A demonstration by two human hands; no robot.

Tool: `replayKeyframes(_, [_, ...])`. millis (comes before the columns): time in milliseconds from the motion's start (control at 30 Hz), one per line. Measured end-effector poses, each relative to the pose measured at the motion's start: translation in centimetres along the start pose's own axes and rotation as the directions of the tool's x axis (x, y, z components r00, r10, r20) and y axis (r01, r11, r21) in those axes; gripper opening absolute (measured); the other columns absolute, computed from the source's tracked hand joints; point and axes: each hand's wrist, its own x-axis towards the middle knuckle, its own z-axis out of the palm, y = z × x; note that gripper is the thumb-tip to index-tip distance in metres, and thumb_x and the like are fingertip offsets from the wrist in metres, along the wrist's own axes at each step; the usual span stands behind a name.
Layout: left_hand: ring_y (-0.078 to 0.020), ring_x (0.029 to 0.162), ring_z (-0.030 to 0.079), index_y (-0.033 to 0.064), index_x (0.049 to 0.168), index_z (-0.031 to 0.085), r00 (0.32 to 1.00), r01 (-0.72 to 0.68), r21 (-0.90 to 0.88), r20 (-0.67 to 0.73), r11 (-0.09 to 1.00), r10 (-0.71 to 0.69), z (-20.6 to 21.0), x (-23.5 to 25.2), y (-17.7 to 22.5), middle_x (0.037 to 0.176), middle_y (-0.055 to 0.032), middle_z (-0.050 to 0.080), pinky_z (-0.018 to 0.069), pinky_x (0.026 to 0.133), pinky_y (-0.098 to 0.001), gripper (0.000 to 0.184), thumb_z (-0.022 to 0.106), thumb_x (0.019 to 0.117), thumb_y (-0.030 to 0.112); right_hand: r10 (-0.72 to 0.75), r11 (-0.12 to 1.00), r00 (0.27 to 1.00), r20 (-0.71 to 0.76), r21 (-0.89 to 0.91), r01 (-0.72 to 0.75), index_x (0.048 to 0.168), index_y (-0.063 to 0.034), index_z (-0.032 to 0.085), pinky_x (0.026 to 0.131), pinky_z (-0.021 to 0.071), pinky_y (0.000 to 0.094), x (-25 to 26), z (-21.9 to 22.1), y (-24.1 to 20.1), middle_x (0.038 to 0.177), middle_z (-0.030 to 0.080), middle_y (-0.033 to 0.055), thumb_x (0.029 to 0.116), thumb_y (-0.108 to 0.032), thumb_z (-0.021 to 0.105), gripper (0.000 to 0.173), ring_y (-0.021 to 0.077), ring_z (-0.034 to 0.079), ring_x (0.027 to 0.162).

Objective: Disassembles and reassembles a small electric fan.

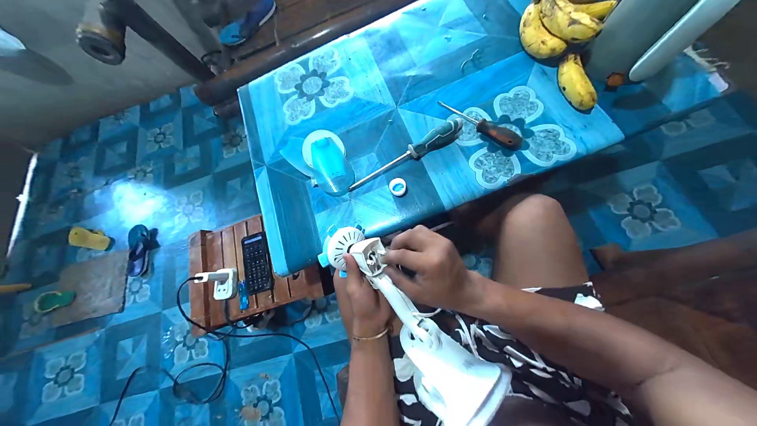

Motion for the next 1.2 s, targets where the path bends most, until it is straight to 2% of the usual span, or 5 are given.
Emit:
replayKeyframes(133, [-0.0160,0.088,0.073,0.0067,0.114,0.061,1.000,-0.027,0.036,-0.006,0.999,0.027,0.2,0.1,-0.3,0.094,-0.0080,0.073,0.0624,0.080,-0.0363,0.046,0.031,0.1102,0.041,0.032,0.999,0.999,-0.022,-0.032,-0.033,0.085,-0.0131,0.078,0.070,0.0545,0.0344,-0.2,1.5,-0.5,0.088,0.069,0.0048,0.0905,-0.021,0.070,0.013,0.0196,0.065,0.086])
replayKeyframes(433, [-0.0153,0.082,0.072,0.0052,0.112,0.059,0.999,-0.020,0.099,-0.048,0.995,0.025,0.4,-0.1,-0.3,0.090,-0.0078,0.071,0.0622,0.075,-0.0337,0.051,0.022,0.1111,0.040,0.283,0.943,0.959,-0.013,0.186,-0.276,0.084,-0.0128,0.079,0.099,0.0482,0.0481,-0.7,2.1,-1.1,0.128,0.066,0.0106,0.0865,-0.020,0.076,0.008,0.0284,0.057,0.122])
replayKeyframes(867, [-0.0142,0.084,0.073,0.0042,0.110,0.060,0.996,-0.054,0.112,-0.068,0.992,0.062,1.0,-0.3,-0.5,0.090,-0.0066,0.072,0.0622,0.078,-0.0323,0.055,0.016,0.1115,0.037,0.226,0.962,0.972,0.072,0.141,-0.234,0.083,-0.0092,0.075,0.086,0.0536,0.0466,0.4,1.4,-0.5,0.119,0.068,0.0108,0.0844,-0.014,0.072,0.006,0.0265,0.064,0.106])
replayKeyframes(933, [-0.0150,0.071,0.072,0.0045,0.108,0.059,0.998,-0.009,0.114,-0.054,0.993,0.016,0.9,-0.4,-0.2,0.083,-0.0077,0.071,0.0627,0.066,-0.0315,0.059,0.013,0.1110,0.042,0.168,0.967,0.980,0.110,0.175,-0.185,0.087,-0.0070,0.077,0.087,0.0568,0.0428,1.4,0.0,1.0,0.114,0.069,0.0129,0.0829,-0.012,0.074,0.007,0.0260,0.066,0.103])
replayKeyframes(1200, [-0.0190,0.061,0.067,0.0074,0.106,0.067,0.984,0.141,-0.078,0.121,0.987,-0.131,-1.4,-0.2,0.6,0.088,-0.0126,0.072,0.0574,0.054,-0.0326,0.060,0.046,0.0988,0.063,0.242,0.883,0.923,0.299,-0.462,-0.082,0.126,-0.0101,0.069,0.103,0.0386,0.0672,11.0,-5.4,13.3,0.134,0.062,0.0195,0.0899,-0.031,0.071,0.041,0.0448,0.052,0.131])
